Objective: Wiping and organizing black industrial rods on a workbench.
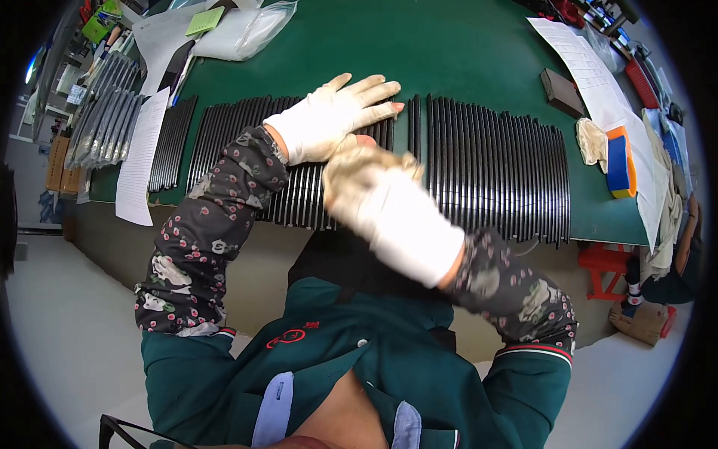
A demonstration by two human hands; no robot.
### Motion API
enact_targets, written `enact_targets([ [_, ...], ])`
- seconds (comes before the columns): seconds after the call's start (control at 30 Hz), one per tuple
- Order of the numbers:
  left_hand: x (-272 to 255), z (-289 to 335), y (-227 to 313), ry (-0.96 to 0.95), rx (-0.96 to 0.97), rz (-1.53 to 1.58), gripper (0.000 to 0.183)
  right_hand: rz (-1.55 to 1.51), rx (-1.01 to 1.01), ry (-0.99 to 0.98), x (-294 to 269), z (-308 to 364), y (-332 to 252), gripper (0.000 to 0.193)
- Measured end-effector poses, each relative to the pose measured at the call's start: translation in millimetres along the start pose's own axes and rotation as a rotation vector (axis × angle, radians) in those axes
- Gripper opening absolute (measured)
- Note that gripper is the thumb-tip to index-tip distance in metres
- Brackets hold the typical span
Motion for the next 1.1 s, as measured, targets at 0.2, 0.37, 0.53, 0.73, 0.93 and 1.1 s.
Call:
enact_targets([
  [0.2, -4.4, 1.3, -3.1, 0.063, -0.045, 0.028, 0.058, -0.315, -0.141, -0.235, 4.4, -9.1, -56.7, 0.014],
  [0.37, -5.5, 8.1, -0.8, 0.023, -0.062, 0.042, 0.057, -0.069, -0.073, -0.111, 30.5, -18.9, -17.2, 0.029],
  [0.53, -2.7, 3.9, 0.0, -0.001, -0.053, 0.033, 0.057, -0.435, -0.112, -0.146, 32.4, -9.2, -50.1, 0.015],
  [0.73, -1.9, 10.6, 7.3, 0.022, -0.037, 0.028, 0.06, -0.429, -0.113, -0.207, 45.1, 2.3, -29.7, 0.022],
  [0.93, -11.5, 3.3, 5.2, -0.001, -0.029, 0.011, 0.06, -0.233, -0.085, 0.044, -18.9, -3.0, -33.8, 0.024],
  [1.1, -6.5, 4.4, 13.9, -0.03, -0.008, 0.039, 0.063, -0.453, -0.011, -0.313, 18.3, 32.9, -33.2, 0.016],
])
Point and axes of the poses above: each hand's wrist, its own z-axis away from the middle knuckle, its own x-axis out of the palm, y = z × x, the point moved 5 cm from there along -z, towards the middle knuckle, and after that the axes turned 9 degrees about -z, right-handed, at the moved point
